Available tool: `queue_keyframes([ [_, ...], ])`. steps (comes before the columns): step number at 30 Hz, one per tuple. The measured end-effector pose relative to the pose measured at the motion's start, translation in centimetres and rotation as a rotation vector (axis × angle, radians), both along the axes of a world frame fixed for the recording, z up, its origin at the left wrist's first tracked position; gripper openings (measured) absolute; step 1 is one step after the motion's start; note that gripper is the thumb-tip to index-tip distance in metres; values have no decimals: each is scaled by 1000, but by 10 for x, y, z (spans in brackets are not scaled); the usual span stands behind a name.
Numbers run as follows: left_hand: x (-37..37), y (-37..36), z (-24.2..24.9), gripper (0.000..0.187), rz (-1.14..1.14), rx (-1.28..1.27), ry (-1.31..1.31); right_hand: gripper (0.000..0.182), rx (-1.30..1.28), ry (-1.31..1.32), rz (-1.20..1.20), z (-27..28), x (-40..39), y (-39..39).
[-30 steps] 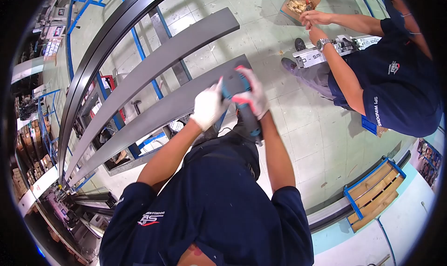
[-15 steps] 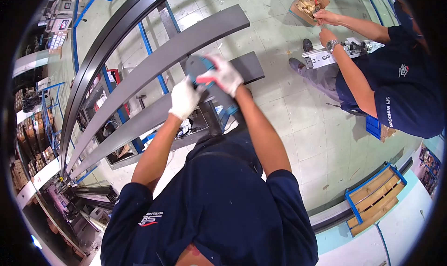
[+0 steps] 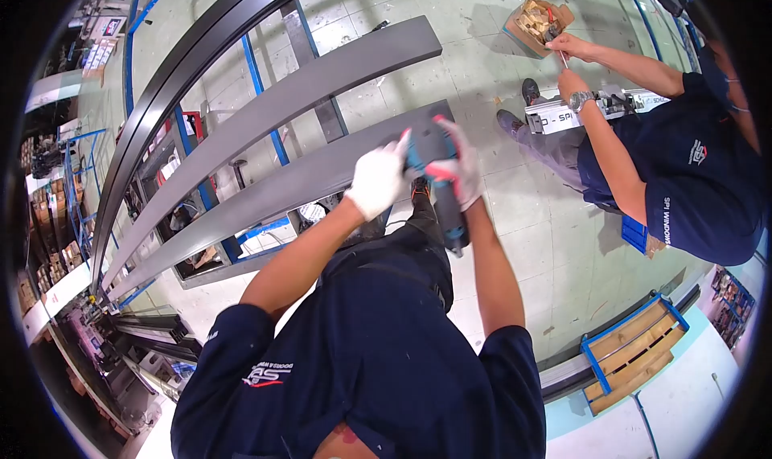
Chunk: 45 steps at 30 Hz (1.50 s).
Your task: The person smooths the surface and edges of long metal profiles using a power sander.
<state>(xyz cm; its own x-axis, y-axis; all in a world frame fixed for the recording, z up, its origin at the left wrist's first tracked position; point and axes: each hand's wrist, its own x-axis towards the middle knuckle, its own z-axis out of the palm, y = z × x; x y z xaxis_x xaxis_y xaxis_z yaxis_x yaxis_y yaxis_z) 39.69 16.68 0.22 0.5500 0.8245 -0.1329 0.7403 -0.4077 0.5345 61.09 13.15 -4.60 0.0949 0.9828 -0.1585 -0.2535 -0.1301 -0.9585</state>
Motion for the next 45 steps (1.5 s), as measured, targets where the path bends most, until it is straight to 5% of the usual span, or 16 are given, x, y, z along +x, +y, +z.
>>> queue_keyframes([
  [3,44,44,-5,88,-34,18,17,78,-221,21,-30,19,47,30],
  [8,36,79,5,73,84,9,28,71,-163,-57,66,10,41,82],
  [13,-47,65,7,46,224,11,83,68,-114,245,147,14,-59,96],
  [14,-72,57,1,64,241,38,81,68,-127,252,194,14,-82,97],
  [15,-92,49,9,56,287,-5,62,68,-142,260,245,13,-108,97],
  [17,-141,28,8,46,404,-46,145,72,-2,81,272,-43,-170,99],
  [23,-284,-54,3,31,694,-13,244,80,137,-259,588,18,-315,73],
  [28,-329,-104,-3,30,795,11,251,79,149,-281,810,32,-366,53],
  [35,-230,-105,-3,34,791,-69,202,80,83,-278,782,30,-260,44],
  [39,-133,-62,18,38,604,-84,23,77,-61,13,568,19,-156,43],
  [45,6,12,-5,76,271,-41,77,74,-77,-36,298,1,17,65],
])
